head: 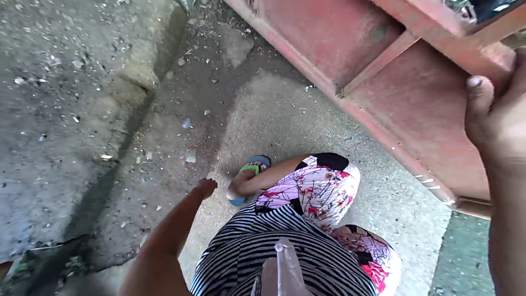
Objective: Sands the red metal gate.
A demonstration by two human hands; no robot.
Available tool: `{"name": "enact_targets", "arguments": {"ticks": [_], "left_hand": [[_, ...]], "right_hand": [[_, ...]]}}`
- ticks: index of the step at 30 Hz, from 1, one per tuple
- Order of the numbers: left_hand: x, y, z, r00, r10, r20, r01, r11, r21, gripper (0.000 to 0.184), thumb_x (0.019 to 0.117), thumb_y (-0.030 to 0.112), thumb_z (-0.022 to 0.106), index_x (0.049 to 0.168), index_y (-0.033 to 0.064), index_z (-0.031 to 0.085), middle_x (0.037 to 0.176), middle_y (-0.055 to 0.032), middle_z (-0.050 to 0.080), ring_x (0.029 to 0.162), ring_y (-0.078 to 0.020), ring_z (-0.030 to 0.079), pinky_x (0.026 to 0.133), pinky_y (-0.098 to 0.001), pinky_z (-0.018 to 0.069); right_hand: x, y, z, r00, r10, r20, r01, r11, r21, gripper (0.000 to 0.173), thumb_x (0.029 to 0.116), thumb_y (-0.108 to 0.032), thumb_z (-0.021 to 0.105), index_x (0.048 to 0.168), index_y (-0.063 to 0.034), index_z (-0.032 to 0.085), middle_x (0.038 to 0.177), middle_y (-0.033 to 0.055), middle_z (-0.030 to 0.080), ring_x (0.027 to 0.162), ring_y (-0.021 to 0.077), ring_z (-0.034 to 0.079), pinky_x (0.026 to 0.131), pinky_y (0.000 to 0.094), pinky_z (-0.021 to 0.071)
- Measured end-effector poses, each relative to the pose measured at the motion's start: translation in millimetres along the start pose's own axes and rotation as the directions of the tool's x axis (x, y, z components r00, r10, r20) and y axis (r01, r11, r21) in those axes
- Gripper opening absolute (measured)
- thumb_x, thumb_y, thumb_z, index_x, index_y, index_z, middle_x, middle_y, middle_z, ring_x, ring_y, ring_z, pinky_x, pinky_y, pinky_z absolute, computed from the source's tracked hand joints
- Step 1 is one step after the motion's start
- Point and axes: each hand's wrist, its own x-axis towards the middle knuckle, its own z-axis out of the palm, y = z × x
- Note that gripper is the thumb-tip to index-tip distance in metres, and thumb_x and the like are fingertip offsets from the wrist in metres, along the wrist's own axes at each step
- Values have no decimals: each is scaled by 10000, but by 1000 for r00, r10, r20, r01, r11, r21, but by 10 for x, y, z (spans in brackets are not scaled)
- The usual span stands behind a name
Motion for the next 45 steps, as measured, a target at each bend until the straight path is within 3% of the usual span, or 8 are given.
{"name": "enact_targets", "arguments": {"ticks": [4, 7, 10, 18, 25, 33, 40, 45], "left_hand": [[-152, 236, -769, 938, -93, -335, -118, 821, -559, 432, 1097, 110, 373, 1511, 67, 490, 1444, -245, 567, 1346, -394, 550, 1132, -569, 411], [-277, 702, -1363, 828, -81, -555, -543, 130, -830, 327, 1096, 81, 401, 1383, -48, 492, 1235, -166, 634, 1071, -186, 667, 932, -355, 572], [-548, 1066, -1891, 751, 48, -659, -649, -132, -749, 247, 1081, 33, 388, 1296, -30, 491, 1101, -83, 664, 957, -137, 698, 857, -339, 606], [-1062, 1512, -2789, 601, 18, -799, -799, -3, -602, 231, 1011, -20, 542, 1240, -37, 571, 909, -60, 710, 812, -138, 715, 762, -328, 622], [-1213, 2283, -3238, 305, 105, -947, -952, 5, -306, 229, 1001, 24, 525, 1207, -60, 577, 849, -19, 706, 769, -72, 694, 755, -273, 598], [-815, 2539, -3148, -68, 110, -992, -961, -273, 36, 385, 1062, 233, 491, 1297, -46, 610, 1298, -54, 698, 1182, -111, 670, 1009, -331, 553], [-480, 2444, -3179, 100, 32, -994, -990, -99, -103, 420, 1032, 110, 399, 1356, -136, 502, 1295, -163, 654, 1134, -110, 667, 960, -295, 561], [-464, 2363, -3292, 171, -61, -983, -969, -189, -157, 419, 1043, 135, 371, 1366, -102, 492, 1324, -149, 642, 1187, -117, 646, 977, -302, 549]], "right_hand": [[9, -110, -107, 1000, 16, -23, -20, 985, -172, 781, 1030, -637, 308, 1497, -16, 388, 1351, 426, 488, 1212, 661, 497, 900, 796, 399], [67, -143, -109, 992, -63, -110, 33, 967, -252, 757, 1016, -608, 362, 1415, 25, 476, 1231, 408, 572, 1125, 649, 553, 831, 779, 409], [92, -107, -62, 984, -73, -162, 31, 968, -249, 711, 1029, -578, 407, 1409, 13, 516, 1193, 379, 608, 1075, 614, 593, 821, 745, 435], [69, -222, 68, 906, -117, -406, 48, 983, -175, 605, 1029, -514, 450, 1293, -3, 636, 1136, 316, 665, 1021, 553, 641, 809, 719, 442], [-27, -1814, 640, 864, -172, -473, 357, 873, 334, 521, 960, -361, 632, 1313, 22, 643, 1366, 223, 633, 1238, 382, 638, 1002, 547, 530], [614, -1853, 351, 877, 115, -466, 254, 713, 653, 138, 948, -73, 629, 988, 37, 702, 914, 135, 739, 793, 188, 721, 739, 348, 600], [1630, -2291, 465, 646, 266, -715, 342, 737, 583, 387, 997, 17, 527, 1375, 78, 584, 1322, 230, 664, 1205, 322, 677, 1034, 448, 547], [1529, -2278, 893, 582, 213, -785, 348, 807, 477, 356, 962, 46, 507, 1283, 132, 635, 1278, 277, 674, 1209, 379, 670, 1045, 425, 535]]}}
